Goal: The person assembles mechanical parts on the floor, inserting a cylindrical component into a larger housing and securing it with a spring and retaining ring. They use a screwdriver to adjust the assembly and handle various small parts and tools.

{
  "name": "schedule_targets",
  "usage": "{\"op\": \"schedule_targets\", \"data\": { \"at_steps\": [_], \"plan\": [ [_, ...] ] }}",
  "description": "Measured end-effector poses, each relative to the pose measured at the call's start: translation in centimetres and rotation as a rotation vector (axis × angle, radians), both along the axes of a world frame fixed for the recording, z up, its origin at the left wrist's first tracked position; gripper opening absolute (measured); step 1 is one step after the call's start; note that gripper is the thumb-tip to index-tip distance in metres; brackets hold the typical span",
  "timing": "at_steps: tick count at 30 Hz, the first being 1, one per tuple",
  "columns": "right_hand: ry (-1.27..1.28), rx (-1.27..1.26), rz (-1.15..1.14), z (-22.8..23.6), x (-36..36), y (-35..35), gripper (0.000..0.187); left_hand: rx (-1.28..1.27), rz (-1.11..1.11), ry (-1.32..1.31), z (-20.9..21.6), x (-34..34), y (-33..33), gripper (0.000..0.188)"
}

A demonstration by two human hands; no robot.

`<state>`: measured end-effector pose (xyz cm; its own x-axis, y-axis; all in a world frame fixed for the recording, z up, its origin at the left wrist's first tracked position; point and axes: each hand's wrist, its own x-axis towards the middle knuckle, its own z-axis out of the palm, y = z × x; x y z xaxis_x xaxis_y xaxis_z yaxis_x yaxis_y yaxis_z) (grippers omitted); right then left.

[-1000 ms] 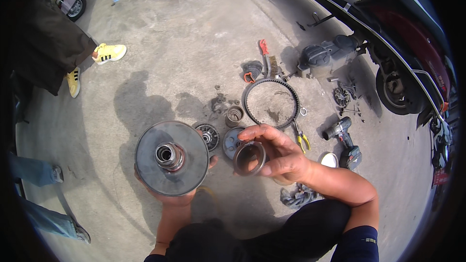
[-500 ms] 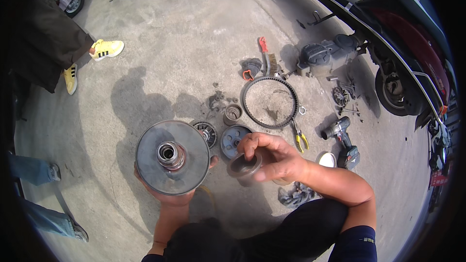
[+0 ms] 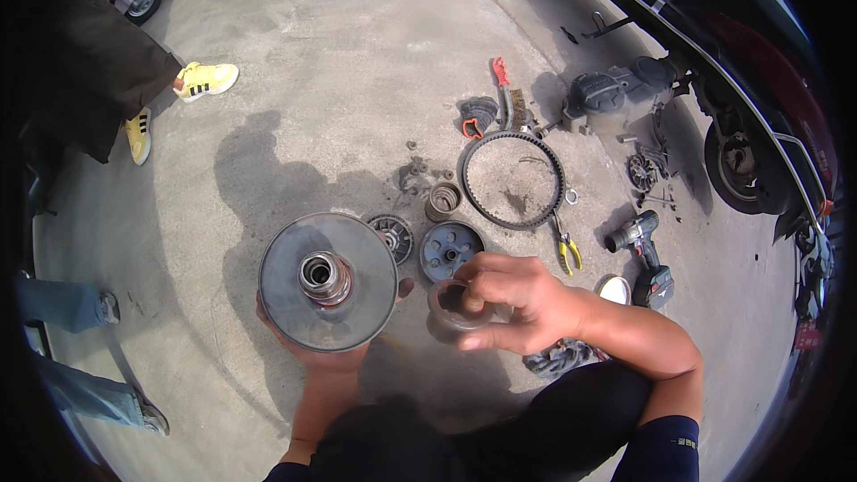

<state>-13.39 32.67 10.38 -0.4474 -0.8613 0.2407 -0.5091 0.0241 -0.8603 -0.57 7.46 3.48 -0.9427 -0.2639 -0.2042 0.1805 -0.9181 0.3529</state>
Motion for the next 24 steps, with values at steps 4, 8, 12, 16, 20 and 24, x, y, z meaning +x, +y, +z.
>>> {"op": "schedule_targets", "data": {
  "at_steps": [4,8,12,16,20,24],
  "plan": [
    [0.247,-0.063,0.032,0.7,-0.2,-0.1,0.039,-0.140,-0.017,-0.065,0.6,-0.8,0.2,0.102],
    [0.416,-0.064,-0.029,0.9,-0.1,-0.1,0.047,-0.202,0.028,-0.139,0.6,-0.8,0.6,0.103],
    [0.420,-0.141,-0.057,0.4,0.0,-0.1,0.052,-0.080,0.011,-0.115,0.0,-0.3,0.3,0.099],
    [0.400,-0.087,-0.085,0.3,0.2,0.1,0.044,0.124,-0.078,-0.042,-0.7,0.6,-0.9,0.101],
    [0.305,-0.043,-0.111,0.6,0.1,0.5,0.043,0.301,-0.014,0.043,-1.3,1.1,-0.9,0.098],
    [0.231,0.020,-0.147,0.6,0.2,0.6,0.048,0.064,-0.012,-0.104,-1.0,1.0,-0.5,0.095]
  ]
}}
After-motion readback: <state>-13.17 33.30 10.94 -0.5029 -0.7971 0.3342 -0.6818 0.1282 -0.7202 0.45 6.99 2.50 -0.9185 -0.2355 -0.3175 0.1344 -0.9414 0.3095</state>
